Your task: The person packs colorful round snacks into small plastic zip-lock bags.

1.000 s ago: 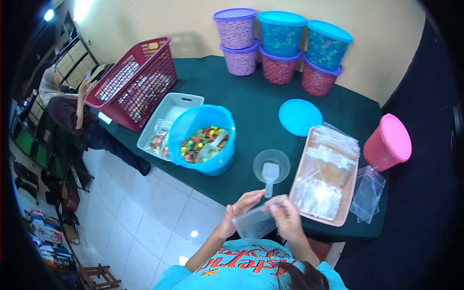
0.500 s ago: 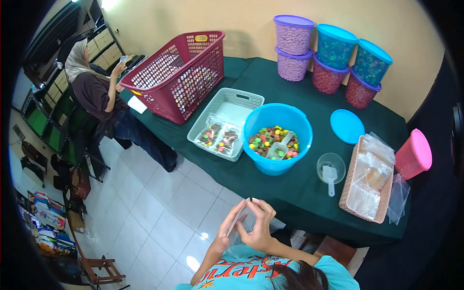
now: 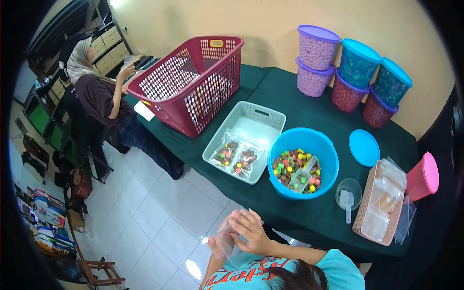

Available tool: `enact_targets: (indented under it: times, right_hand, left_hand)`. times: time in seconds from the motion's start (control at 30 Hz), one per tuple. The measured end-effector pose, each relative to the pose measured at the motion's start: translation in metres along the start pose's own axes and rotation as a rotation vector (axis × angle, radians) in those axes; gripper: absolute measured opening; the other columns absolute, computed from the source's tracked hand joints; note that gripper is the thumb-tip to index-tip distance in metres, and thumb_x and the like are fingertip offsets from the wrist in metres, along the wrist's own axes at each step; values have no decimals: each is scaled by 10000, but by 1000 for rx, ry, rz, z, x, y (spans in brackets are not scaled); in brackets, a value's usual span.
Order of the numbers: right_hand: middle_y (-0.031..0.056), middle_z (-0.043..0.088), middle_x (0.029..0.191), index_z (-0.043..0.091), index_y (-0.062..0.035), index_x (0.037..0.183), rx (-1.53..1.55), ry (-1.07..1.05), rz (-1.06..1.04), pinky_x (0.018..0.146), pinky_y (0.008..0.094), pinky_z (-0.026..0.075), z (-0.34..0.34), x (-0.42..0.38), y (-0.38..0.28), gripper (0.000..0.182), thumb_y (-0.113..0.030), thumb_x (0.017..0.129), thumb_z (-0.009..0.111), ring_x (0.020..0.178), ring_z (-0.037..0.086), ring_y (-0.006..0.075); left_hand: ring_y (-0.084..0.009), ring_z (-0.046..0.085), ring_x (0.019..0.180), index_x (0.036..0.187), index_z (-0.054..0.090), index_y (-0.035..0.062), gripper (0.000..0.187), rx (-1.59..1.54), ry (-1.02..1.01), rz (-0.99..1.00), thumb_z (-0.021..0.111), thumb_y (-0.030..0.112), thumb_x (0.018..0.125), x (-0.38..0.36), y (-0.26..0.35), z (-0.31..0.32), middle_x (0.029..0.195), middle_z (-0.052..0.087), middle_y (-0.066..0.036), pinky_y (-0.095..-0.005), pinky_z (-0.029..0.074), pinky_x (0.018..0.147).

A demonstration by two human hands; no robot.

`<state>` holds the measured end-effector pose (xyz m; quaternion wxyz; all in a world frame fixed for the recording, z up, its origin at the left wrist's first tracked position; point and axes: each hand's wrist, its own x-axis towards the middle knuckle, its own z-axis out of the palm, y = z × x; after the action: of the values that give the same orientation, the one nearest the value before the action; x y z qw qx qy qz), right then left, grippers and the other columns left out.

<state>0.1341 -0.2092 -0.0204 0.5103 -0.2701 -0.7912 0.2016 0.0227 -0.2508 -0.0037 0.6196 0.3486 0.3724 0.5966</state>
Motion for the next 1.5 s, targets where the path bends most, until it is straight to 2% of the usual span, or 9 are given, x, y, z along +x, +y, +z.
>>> enact_targets:
  times: [0.23,0.4,0.87,1.1,1.2,1.27,1.4,1.43,1.5]
  right_hand:
    - [-51,548,897,631,-176,951,16,125,-152,762,338,339,0,50,45,346,-92,621,691,853,463,147]
    - [-43,559,851,642,-164,846,-8,-50,-40,713,330,337,-25,79,65,294,-90,571,716,819,477,148]
    - [-28,602,865,612,-128,810,-242,-9,152,752,330,333,-37,113,81,215,-80,614,686,791,557,131]
    - [-4,629,797,602,-112,804,-421,286,408,779,355,298,-47,136,71,87,-78,725,613,726,569,142]
    - [69,655,793,589,-43,908,-435,520,584,762,307,329,-48,137,60,124,-58,793,547,688,587,108]
    - [113,655,832,573,10,934,18,822,751,777,275,392,-32,134,57,145,-65,832,501,770,609,118]
    - [149,638,890,556,49,965,210,876,807,796,269,438,-11,129,51,200,-103,859,481,842,606,163]
    - [160,625,924,559,39,930,225,896,796,800,279,441,-6,126,49,159,-88,846,510,886,591,169]
    - [162,621,931,559,29,906,260,969,747,803,285,444,6,124,46,129,-73,835,526,902,584,173]
  left_hand:
    - [-288,370,1182,1290,279,-39,1069,118,-31,108,374,794,628,64,19,-11,1279,361,-202,-393,273,985]
    - [-296,364,1186,1286,300,-44,1038,479,-109,115,429,762,645,96,27,-12,1272,363,-196,-398,255,994]
    - [-313,323,1225,1305,245,-59,1128,473,-731,-123,423,804,600,203,48,-14,1322,315,-219,-402,225,1007]
    - [-337,260,1253,1317,240,-39,1169,478,-1023,229,410,837,561,268,67,-50,1366,226,-210,-459,167,1018]
    - [-334,318,1225,1301,267,-39,1078,271,-985,160,599,696,586,284,80,-76,1330,290,-208,-457,231,1000]
    - [-308,416,1160,1256,339,-46,941,258,-953,115,756,466,585,293,72,-102,1285,356,-192,-424,329,953]
    - [-278,589,930,1116,507,-29,490,360,-839,51,623,312,785,295,82,-92,1021,578,-204,-384,453,831]
    - [-167,566,881,1037,561,-70,279,343,-850,80,566,97,813,297,84,-89,956,599,-158,-276,446,786]
    - [-161,568,857,1022,570,-68,273,401,-875,54,571,104,810,301,91,-87,946,602,-157,-268,450,764]
